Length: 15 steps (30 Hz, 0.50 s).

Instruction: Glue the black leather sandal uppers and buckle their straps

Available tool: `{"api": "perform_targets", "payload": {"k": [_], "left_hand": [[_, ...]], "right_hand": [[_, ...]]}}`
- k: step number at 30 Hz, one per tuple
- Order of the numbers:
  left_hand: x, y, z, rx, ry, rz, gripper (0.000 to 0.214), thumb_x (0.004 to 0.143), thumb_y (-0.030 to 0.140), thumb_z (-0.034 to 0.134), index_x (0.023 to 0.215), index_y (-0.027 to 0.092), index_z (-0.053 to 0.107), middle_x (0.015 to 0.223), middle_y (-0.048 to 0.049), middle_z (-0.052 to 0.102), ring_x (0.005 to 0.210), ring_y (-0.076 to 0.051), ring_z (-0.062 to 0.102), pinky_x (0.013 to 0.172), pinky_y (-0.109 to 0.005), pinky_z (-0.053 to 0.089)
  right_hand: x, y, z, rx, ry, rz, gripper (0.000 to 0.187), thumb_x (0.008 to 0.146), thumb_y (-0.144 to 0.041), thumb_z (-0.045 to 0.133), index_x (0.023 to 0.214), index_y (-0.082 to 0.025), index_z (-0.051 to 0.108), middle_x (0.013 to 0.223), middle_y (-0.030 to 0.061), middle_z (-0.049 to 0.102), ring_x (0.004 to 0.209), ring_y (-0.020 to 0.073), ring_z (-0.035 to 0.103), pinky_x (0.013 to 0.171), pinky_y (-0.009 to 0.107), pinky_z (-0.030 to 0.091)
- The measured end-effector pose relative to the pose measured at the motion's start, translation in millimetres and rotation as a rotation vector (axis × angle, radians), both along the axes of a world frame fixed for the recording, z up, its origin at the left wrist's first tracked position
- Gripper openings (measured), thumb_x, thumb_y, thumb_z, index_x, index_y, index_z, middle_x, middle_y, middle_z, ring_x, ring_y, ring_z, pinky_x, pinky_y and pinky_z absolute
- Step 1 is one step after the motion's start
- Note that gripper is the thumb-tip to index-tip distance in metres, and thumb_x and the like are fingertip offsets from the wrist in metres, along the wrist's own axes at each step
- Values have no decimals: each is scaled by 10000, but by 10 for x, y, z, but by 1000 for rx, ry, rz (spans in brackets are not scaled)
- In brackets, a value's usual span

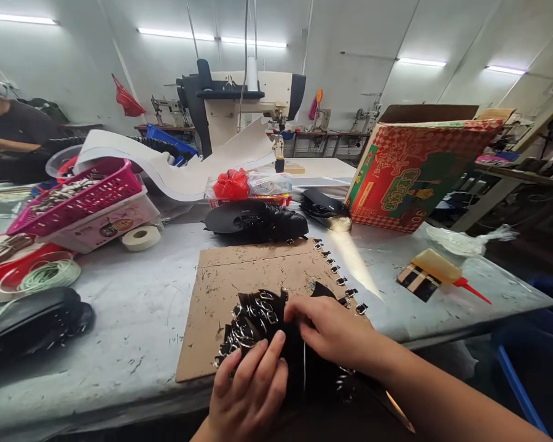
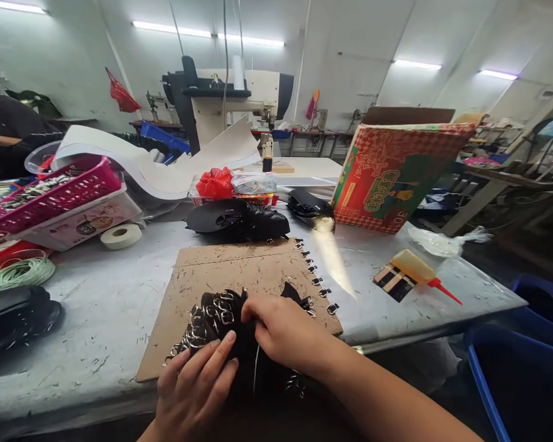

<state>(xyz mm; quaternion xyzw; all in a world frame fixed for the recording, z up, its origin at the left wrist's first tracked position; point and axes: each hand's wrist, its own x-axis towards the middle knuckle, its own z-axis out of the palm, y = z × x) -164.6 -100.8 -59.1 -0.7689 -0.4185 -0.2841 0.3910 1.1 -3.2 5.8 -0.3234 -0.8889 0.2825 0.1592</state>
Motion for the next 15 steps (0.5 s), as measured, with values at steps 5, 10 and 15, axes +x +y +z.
{"api": "perform_targets", "payload": {"k": [5,10,15], "left_hand": [[46,5,-30,-30,23,18,197,830,174,466,818,221,658,1045,-12,689,954,-166,577,1066,-384,142],[69,16,-37,-18,17,13,399,786,532,507,881,185,677,949,-67,708,942,-206,562,1069,-402,134],[58,29,-63,-39,-15,41,508,716,625,542,929,184,677,980,-57,699,957,-224,541,1049,-413,182]], "right_hand": [[39,-36,28,-19,-19,-90,123,772,-144,537,859,-201,602,775,0,637,716,149,577,636,241,398],[80,18,-13,-97,31,-121,34,804,-186,567,830,-207,575,763,-10,619,713,143,568,644,243,398],[105,64,-128,-69,141,-110,210,792,-77,503,950,-206,556,798,-7,638,729,146,590,674,258,431]]}}
